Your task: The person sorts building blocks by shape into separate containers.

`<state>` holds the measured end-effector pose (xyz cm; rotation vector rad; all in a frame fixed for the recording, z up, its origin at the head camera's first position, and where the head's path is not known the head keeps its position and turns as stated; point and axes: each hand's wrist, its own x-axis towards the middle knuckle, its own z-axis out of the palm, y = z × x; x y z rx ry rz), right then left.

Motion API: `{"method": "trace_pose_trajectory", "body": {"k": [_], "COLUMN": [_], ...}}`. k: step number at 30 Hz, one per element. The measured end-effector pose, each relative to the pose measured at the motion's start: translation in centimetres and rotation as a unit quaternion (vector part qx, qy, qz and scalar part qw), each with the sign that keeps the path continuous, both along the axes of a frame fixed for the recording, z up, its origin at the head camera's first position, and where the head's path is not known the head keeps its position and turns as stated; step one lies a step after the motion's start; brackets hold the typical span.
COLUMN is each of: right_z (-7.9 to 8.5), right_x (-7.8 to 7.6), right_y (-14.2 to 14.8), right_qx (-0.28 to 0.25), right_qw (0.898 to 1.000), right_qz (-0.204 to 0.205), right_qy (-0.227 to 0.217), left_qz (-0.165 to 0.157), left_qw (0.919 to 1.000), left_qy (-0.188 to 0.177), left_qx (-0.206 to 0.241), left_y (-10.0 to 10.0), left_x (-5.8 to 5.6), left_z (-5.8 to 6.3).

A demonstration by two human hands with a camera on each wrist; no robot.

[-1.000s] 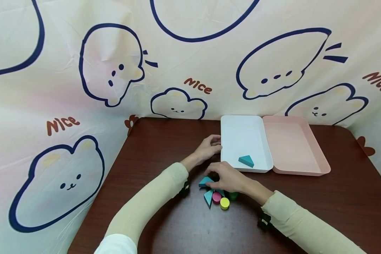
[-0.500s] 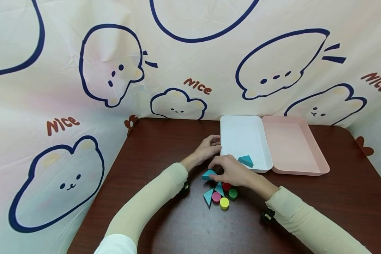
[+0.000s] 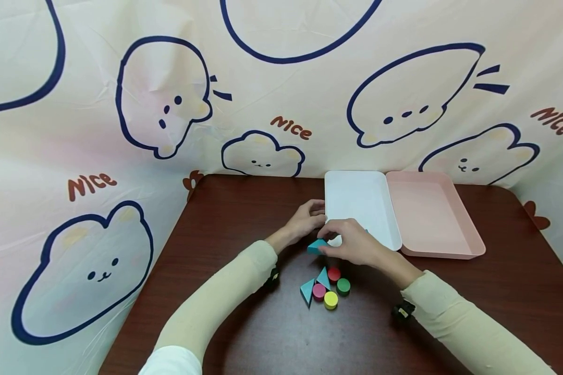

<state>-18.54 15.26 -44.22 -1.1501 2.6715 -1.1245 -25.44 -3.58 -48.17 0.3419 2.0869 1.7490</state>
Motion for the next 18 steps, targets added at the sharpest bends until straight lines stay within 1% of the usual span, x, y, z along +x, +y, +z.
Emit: {"method": "trace_pose_trajectory", "body": {"k": [6,11,18], "right_z": [0.5,0.6,0.7], "right_x": [-0.3,-0.5,-0.8], "right_y": [0.8,1.6,2.5], "right_qx": [-0.009,-0.009,-0.011], "right_qw": [1.0,0.999,0.999], "right_qz": [-0.017,-0.031,-0.052], "right_qy": [-0.006,-0.007,-0.007], "left_qz": [0.005,0.005,0.0], "left_qw": [0.9999,0.9995,0.9995], "left_qy": [-0.011,-0.024,-0.022], "left_qx": [0.006,0.02,0.021], "left_y": [0.1,0.1,0.0], "left_x": [-0.1,-0.2,-0.3], "left_z": [0.0,-0.2,-0.3]}}
